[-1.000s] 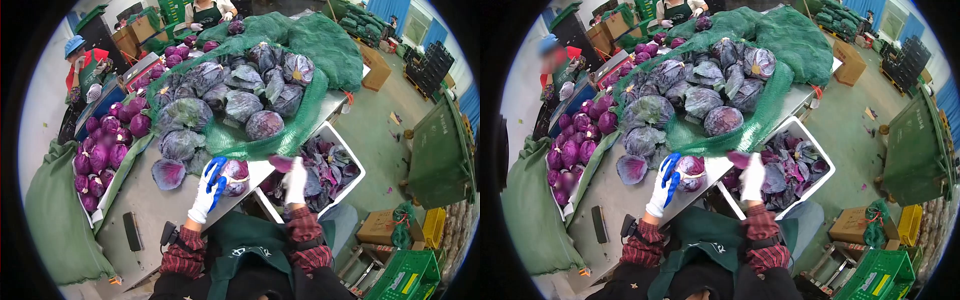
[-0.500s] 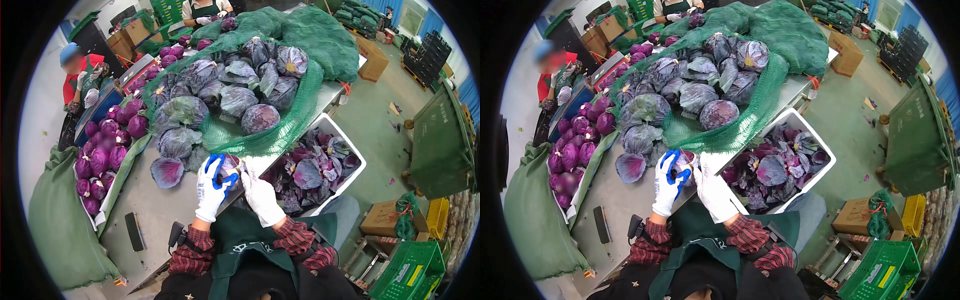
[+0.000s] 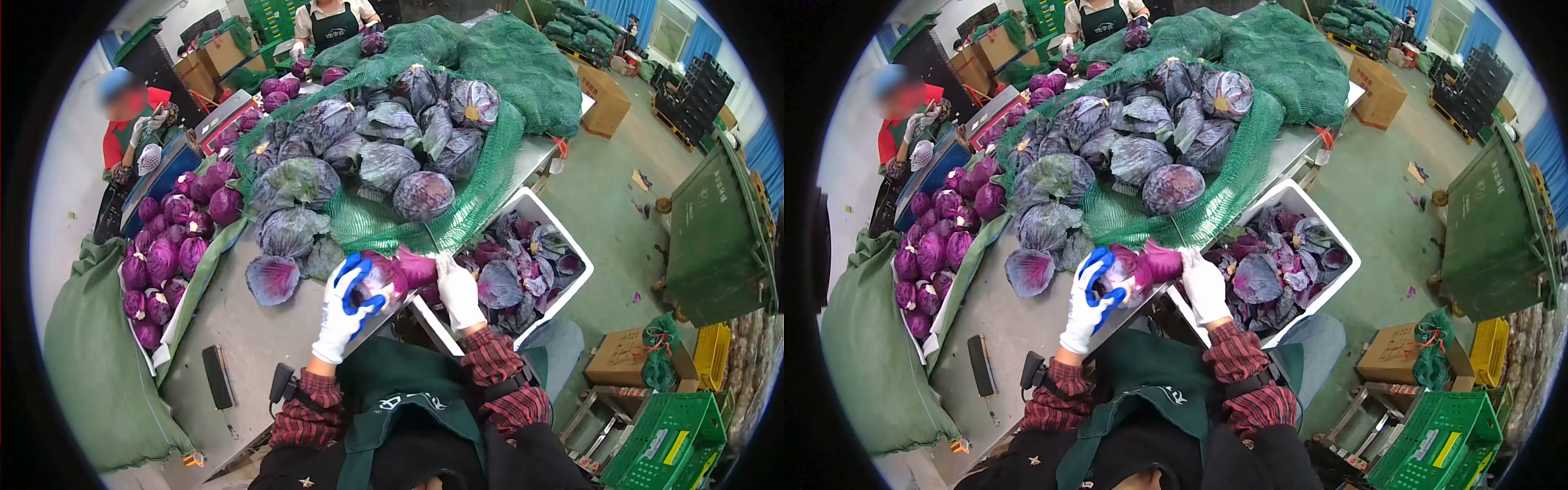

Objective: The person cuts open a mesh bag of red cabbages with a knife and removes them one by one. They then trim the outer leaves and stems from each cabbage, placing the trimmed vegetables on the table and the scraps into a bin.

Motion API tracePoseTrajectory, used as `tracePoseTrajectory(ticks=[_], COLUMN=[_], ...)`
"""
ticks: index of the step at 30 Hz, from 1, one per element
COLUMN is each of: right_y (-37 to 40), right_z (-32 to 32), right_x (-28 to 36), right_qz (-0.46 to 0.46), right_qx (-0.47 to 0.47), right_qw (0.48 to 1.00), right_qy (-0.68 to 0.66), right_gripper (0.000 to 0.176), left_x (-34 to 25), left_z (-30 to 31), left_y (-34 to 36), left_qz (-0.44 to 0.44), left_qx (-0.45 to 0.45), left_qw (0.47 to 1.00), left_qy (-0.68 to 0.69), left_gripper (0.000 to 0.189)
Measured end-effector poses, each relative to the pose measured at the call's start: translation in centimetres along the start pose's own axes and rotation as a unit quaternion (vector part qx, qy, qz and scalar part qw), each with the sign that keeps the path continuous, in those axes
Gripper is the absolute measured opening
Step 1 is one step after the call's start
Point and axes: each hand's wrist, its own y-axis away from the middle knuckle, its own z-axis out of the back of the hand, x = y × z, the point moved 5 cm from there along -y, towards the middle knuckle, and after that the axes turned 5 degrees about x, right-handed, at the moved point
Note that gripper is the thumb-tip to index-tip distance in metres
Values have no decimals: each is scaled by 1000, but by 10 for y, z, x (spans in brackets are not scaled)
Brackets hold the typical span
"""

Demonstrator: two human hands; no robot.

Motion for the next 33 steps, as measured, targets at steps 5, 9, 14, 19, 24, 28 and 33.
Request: tracePoseTrajectory(ticks=[5,9,14,19,24,28,33], right_y=[25,22,20,17,15,4,2], right_z=[-1,32,82,43,-25,-11,26], right_x=[-16,20,-65,36,37,39,25], right_qz=[-137,-100,-242,-131,-173,-181,18], right_qx=[43,38,-97,97,127,177,77], right_qw=[990,994,964,978,921,859,987], right_qy=[12,19,56,-132,-324,-444,-140], right_gripper=[56,42,40,79,85,71,55], left_x=[23,-15,21,30,6,6,17], left_z=[39,34,37,13,-15,-20,-44], left_y=[27,11,-4,-5,0,-30,-65], left_qz=[200,38,96,63,311,0,44], left_qx=[70,91,21,-11,65,85,98], left_qw=[924,995,995,980,886,996,976], left_qy=[318,-33,12,187,338,5,191], left_gripper=[65,70,64,54,63,68,53])
